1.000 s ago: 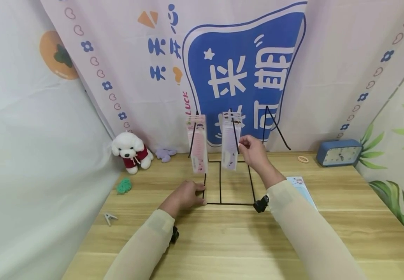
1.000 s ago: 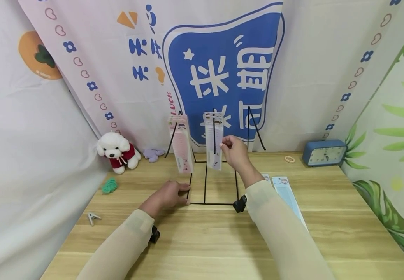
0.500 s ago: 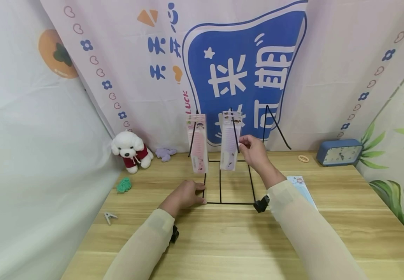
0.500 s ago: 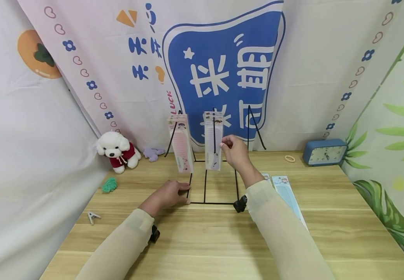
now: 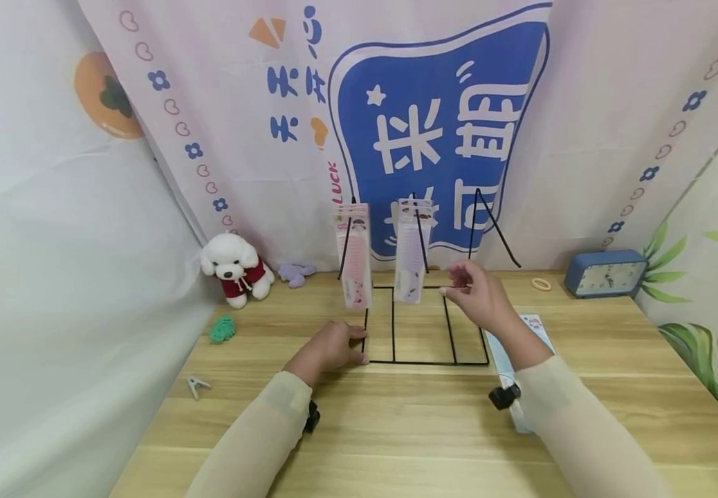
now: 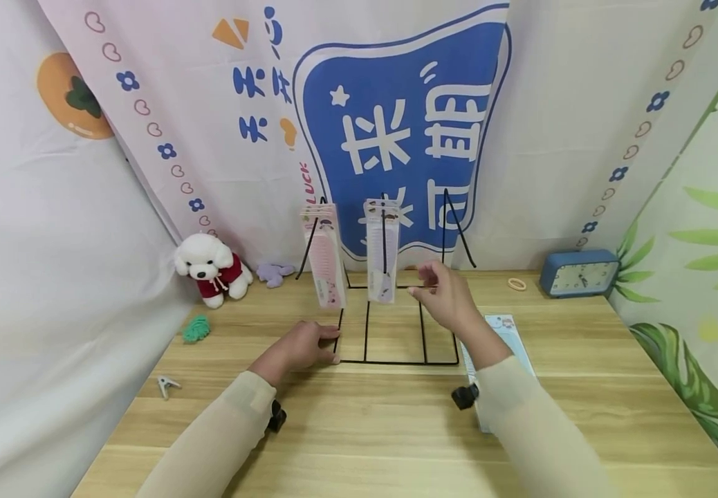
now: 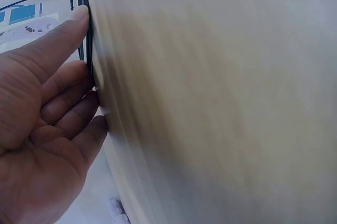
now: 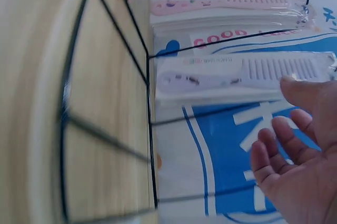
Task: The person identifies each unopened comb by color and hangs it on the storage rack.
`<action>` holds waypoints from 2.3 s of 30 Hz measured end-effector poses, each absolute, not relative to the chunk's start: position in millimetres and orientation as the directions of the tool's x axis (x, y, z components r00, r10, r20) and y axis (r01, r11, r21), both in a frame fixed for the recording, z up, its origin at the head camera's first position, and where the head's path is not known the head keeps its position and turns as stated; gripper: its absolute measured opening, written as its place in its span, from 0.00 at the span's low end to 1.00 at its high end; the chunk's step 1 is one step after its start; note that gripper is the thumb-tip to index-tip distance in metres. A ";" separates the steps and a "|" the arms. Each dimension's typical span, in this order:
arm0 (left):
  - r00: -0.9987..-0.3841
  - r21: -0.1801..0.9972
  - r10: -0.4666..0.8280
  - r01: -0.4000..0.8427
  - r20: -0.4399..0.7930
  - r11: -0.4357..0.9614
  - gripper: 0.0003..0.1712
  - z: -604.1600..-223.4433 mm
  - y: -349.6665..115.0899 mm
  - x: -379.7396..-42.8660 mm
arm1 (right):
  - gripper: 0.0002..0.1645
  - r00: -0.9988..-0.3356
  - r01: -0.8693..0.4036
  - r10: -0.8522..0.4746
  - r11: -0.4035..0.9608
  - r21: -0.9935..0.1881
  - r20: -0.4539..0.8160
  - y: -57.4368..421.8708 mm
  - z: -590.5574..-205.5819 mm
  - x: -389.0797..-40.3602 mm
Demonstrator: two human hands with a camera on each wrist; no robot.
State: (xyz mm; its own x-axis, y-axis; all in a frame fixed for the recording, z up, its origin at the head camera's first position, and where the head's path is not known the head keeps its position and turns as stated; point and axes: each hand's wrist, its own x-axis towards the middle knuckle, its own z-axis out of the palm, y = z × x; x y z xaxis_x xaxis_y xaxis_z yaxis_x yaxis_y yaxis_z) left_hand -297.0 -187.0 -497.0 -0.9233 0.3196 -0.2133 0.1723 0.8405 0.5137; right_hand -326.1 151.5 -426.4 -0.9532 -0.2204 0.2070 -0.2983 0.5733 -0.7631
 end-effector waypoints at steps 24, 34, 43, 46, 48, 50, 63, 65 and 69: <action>-0.930 0.530 0.305 0.157 -0.205 0.834 0.36 -495.4 -190.2 -296.5 | 0.52 -0.964 0.108 -0.013 0.891 -0.441 -0.264 296.3 -476.7 -259.2; -0.931 0.550 0.294 0.132 -0.218 0.825 0.37 -493.4 -186.7 -295.5 | 0.52 -0.937 0.207 0.047 0.874 -0.441 -0.347 301.5 -482.9 -253.0; -0.933 0.557 0.292 0.131 -0.212 0.820 0.37 -494.5 -187.7 -294.6 | 0.42 -0.930 0.232 0.054 0.855 -0.465 -0.364 304.5 -485.6 -255.6; -0.932 0.555 0.295 0.134 -0.211 0.821 0.37 -495.3 -188.0 -294.1 | 0.35 -0.939 0.206 0.035 0.853 -0.480 -0.341 309.8 -488.5 -258.9; -0.932 0.554 0.297 0.138 -0.208 0.821 0.36 -495.8 -188.2 -294.2 | 0.29 -0.950 0.184 0.019 0.842 -0.507 -0.313 315.4 -489.0 -261.6; -0.932 0.552 0.299 0.141 -0.206 0.822 0.36 -496.0 -188.3 -294.6 | 0.27 -0.961 0.158 0.004 0.829 -0.537 -0.278 322.1 -488.6 -264.2; -0.931 0.543 0.300 0.145 -0.209 0.827 0.36 -493.2 -187.2 -294.7 | 0.22 -0.998 -0.059 -0.007 0.575 -0.816 0.067 353.7 -462.4 -264.0; -0.930 0.543 0.304 0.148 -0.208 0.826 0.36 -493.7 -187.3 -294.4 | 0.15 -0.994 -0.104 -0.024 0.458 -0.883 0.105 355.6 -460.2 -262.6; -0.927 0.547 0.311 0.153 -0.208 0.823 0.36 -495.0 -187.6 -294.7 | 0.07 -0.964 -0.239 -0.133 0.050 -0.970 0.230 350.5 -457.7 -256.7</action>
